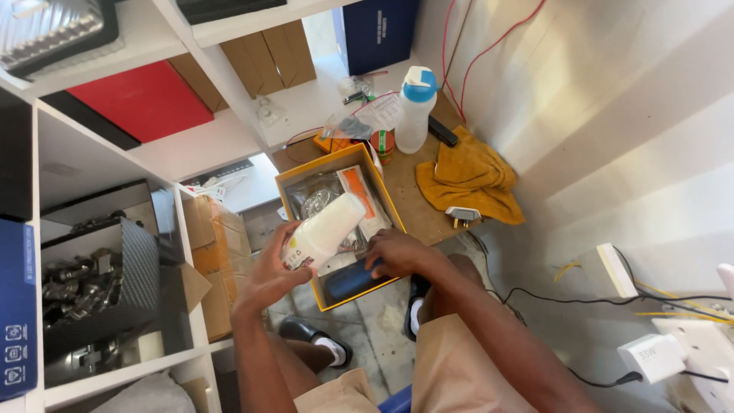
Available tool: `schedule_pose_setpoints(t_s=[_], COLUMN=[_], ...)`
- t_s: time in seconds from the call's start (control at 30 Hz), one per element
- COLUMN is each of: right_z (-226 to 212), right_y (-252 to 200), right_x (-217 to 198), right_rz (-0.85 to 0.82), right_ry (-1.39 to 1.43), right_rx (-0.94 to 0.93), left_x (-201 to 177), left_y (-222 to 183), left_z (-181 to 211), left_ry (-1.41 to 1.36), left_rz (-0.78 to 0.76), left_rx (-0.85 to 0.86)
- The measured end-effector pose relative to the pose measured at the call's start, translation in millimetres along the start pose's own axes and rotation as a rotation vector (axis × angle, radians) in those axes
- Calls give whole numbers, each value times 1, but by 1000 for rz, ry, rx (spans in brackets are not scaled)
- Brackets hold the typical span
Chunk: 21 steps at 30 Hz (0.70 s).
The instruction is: Sorting and organizing various automotive parts, electronic tools, and supplies from shelves into a storage box.
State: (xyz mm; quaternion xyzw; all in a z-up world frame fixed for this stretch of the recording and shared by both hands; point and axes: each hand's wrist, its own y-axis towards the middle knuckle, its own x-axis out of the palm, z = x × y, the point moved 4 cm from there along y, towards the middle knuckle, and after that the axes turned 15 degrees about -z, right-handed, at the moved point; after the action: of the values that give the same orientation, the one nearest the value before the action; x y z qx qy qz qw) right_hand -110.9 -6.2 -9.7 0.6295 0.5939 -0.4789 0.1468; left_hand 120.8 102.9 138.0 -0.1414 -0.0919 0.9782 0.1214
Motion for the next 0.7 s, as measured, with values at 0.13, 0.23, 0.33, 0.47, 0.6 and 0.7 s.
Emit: schedule_pose_setpoints(t_s=[0.13, 0.23, 0.33, 0.47, 0.6, 0.7], right_z=[19, -4, 40, 151, 194, 174], right_y=[14, -26, -99, -135, -119, -121], right_x=[27, -5, -28, 38, 63, 40], right_rz=[-56, 184, 873, 671, 501, 751], right_ry=[-114, 399, 763, 377, 289, 658], right_rx=[174, -82, 196, 854, 816, 722], left_x=[8, 20, 35, 50, 51, 40], left_y=[8, 16, 28, 33, 30, 18], left_z=[-8, -14, -20, -20, -18, -11], left_ry=[37, 58, 60, 97, 26, -52], left_rz=[-22, -89, -115, -171, -138, -74], left_rx=[20, -103, -144, -155, -169, -179])
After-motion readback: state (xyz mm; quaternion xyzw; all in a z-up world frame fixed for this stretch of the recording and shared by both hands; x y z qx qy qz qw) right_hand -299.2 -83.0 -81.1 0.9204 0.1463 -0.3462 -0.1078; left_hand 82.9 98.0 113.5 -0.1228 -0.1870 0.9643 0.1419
